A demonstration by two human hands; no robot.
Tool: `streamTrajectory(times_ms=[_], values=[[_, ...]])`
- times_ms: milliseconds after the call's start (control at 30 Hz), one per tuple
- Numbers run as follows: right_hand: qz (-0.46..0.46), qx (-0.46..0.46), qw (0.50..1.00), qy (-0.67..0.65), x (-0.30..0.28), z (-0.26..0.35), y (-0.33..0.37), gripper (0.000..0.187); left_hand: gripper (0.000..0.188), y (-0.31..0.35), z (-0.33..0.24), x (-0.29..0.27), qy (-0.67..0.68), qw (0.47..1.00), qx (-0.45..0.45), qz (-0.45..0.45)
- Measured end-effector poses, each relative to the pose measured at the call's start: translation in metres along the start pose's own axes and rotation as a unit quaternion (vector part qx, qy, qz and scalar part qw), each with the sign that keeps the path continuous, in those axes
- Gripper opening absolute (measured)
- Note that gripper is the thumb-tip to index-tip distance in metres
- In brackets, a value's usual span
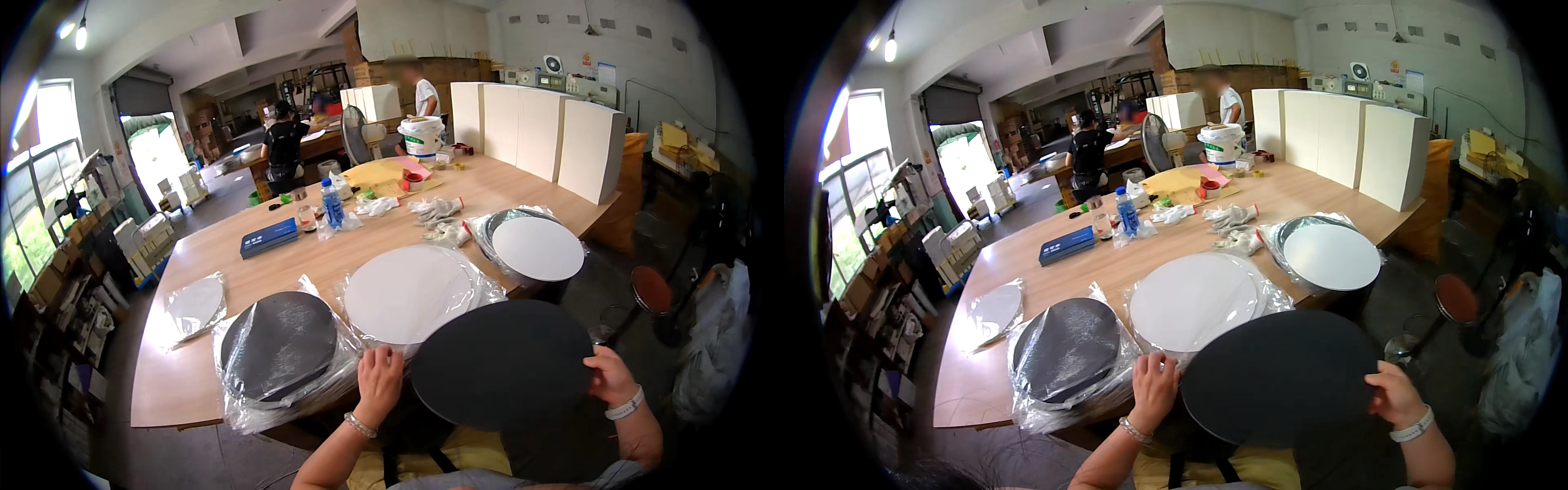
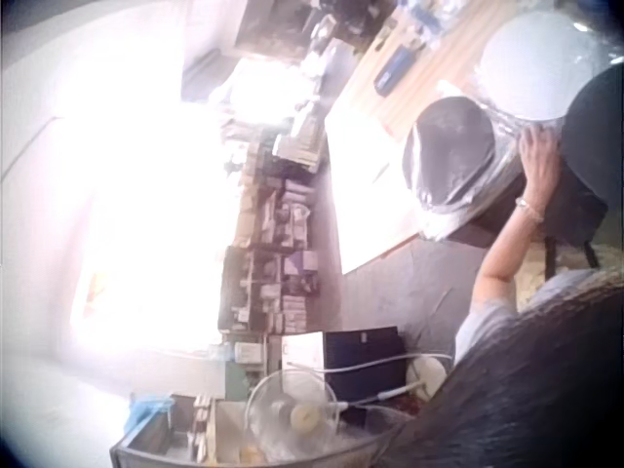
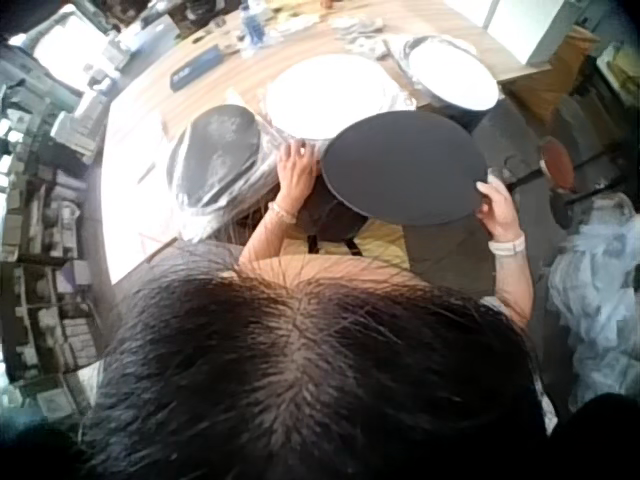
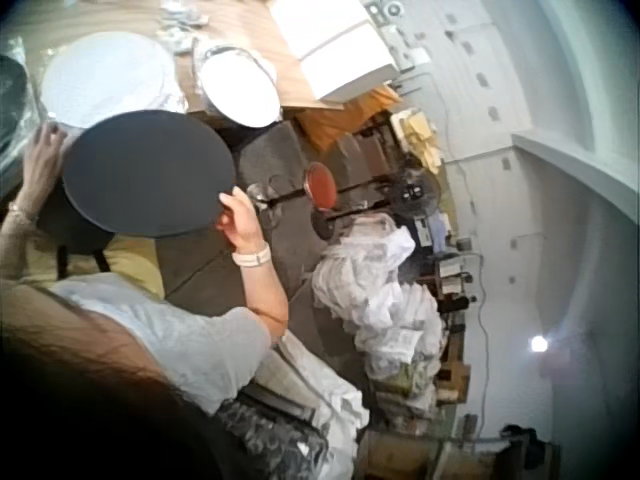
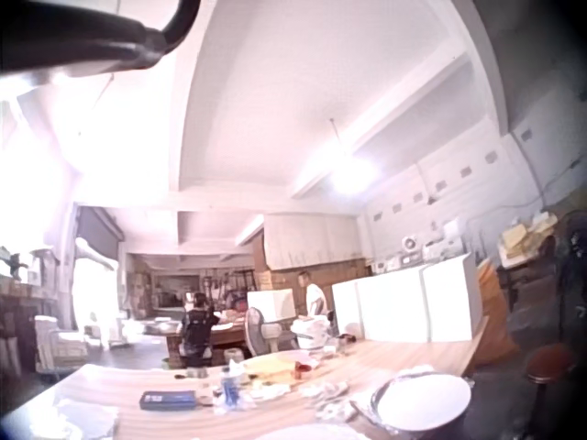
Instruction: The person wraps round plates in clear plastic film at a workbench. They handle both white and black plates, peeling the film from a roll and smoothing it over the surface of each plate. The wrapped plates are stacked on the table as the process continues.
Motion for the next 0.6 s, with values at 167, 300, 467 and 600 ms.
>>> streamTrajectory(times_ms=[167, 300, 467, 600], values=[[-0.016, -0.104, 0.99, 0.098, -0.026, 0.054, 0.051, 0.029, 0.026, -0.002, -0.034, 0.019, 0.09, 0.986, 0.09, 0.104], [-0.075, -0.17, 0.971, 0.152, -0.014, 0.078, 0.067, 0.031, 0.035, -0.03, -0.069, 0.056, 0.015, 0.989, 0.075, 0.123], [-0.086, -0.269, 0.945, 0.163, -0.014, 0.11, 0.081, 0.04, 0.029, -0.071, -0.101, 0.123, 0.007, 0.975, 0.063, 0.214], [-0.13, -0.323, 0.925, 0.153, -0.022, 0.123, 0.09, 0.044, 0.018, -0.101, -0.119, 0.166, 0.032, 0.993, 0.033, 0.108]])
Point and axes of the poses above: each hand's wrist, its own y-axis away from the middle knuckle, its own x-axis out of the palm, z = x × y, the point moved 7 cm from there along -y, towards the middle knuckle, and after that the axes turned 5 degrees about -z, right-handed, at the moved point
